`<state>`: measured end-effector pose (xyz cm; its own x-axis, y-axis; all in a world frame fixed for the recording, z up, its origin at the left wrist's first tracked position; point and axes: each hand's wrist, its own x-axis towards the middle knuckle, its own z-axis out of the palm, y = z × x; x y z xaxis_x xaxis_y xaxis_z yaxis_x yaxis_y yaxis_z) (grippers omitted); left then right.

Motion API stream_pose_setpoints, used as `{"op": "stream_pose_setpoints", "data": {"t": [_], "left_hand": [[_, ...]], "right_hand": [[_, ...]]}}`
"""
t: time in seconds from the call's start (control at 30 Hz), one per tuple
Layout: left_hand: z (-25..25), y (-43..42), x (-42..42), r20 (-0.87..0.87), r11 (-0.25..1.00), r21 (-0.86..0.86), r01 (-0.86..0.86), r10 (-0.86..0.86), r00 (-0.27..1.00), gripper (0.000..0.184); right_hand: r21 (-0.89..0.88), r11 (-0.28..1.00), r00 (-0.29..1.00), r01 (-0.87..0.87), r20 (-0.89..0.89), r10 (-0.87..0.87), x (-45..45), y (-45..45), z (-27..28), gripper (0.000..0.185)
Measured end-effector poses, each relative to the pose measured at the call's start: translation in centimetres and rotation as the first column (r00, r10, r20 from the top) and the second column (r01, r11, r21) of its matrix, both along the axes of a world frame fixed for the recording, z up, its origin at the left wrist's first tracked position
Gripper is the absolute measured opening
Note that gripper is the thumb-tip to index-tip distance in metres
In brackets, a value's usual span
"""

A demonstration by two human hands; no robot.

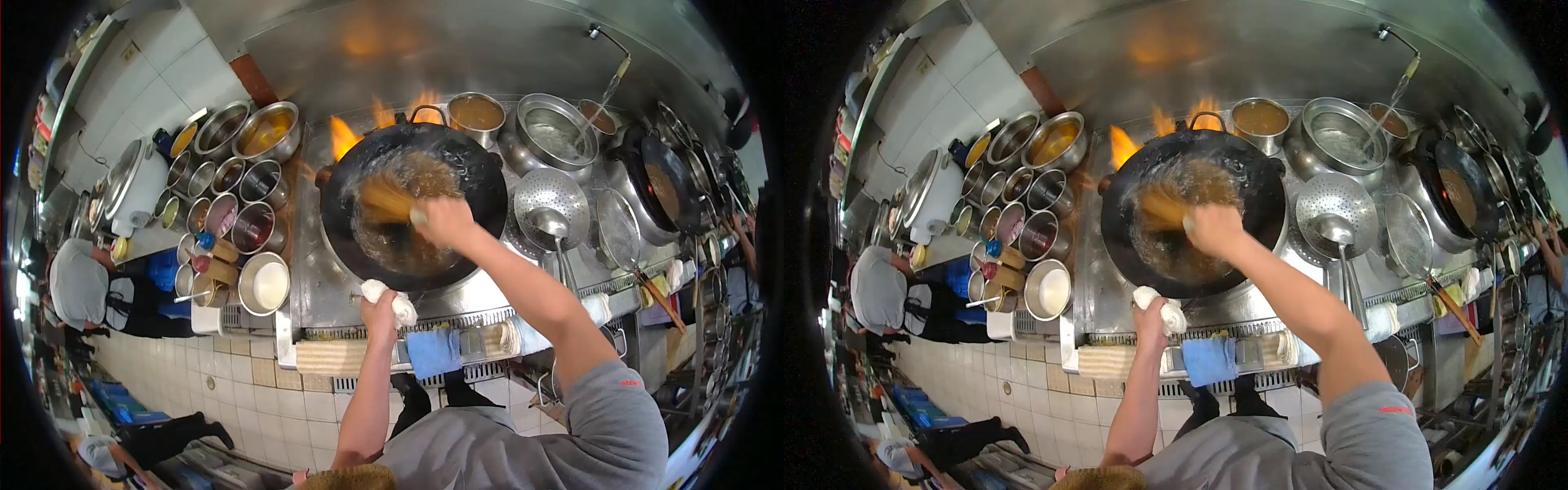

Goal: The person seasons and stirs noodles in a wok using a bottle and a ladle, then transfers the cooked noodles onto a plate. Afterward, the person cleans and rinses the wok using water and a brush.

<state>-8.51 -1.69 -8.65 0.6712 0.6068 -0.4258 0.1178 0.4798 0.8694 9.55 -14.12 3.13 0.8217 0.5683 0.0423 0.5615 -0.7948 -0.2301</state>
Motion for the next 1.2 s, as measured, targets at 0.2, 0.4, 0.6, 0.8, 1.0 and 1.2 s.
{"op": "stream_pose_setpoints", "data": {"t": [0.2,0.4,0.6,0.8,1.0,1.2], "left_hand": [[-0.6,0.2,0.2,-0.028,0.998,0.046,-0.034,0.035,0.999,0.028],[0.5,0.0,-0.1,0.016,1.000,0.000,0.014,-0.014,1.000,0.021],[1.6,1.7,0.4,0.034,0.945,-0.311,0.104,-0.098,0.995,0.021],[-0.3,1.0,-0.5,0.104,0.955,-0.237,0.181,-0.160,0.982,0.015],[0.9,-0.6,-4.5,0.163,0.941,-0.302,0.153,-0.107,0.981,0.015],[0.4,-2.3,-7.2,0.209,0.839,-0.515,0.178,-0.078,0.975,0.004]], "right_hand": [[-0.218,0.975,0.983,0.047,0.184,-0.006,0.9,-6.1,2.9,0.023],[-0.076,0.980,0.974,0.185,0.150,-0.172,3.1,0.5,-0.1,0.019],[-0.135,0.979,0.965,0.153,-0.190,-0.178,-5.8,-7.3,5.7,0.034],[0.486,0.699,0.809,0.524,-0.540,-0.231,-11.6,-17.1,6.9,0.041],[0.641,0.347,0.712,0.684,-0.691,-0.126,-19.2,-18.0,1.8,0.044],[0.704,0.135,0.716,0.698,-0.689,-0.109,-24.2,-17.0,0.3,0.041]]}}
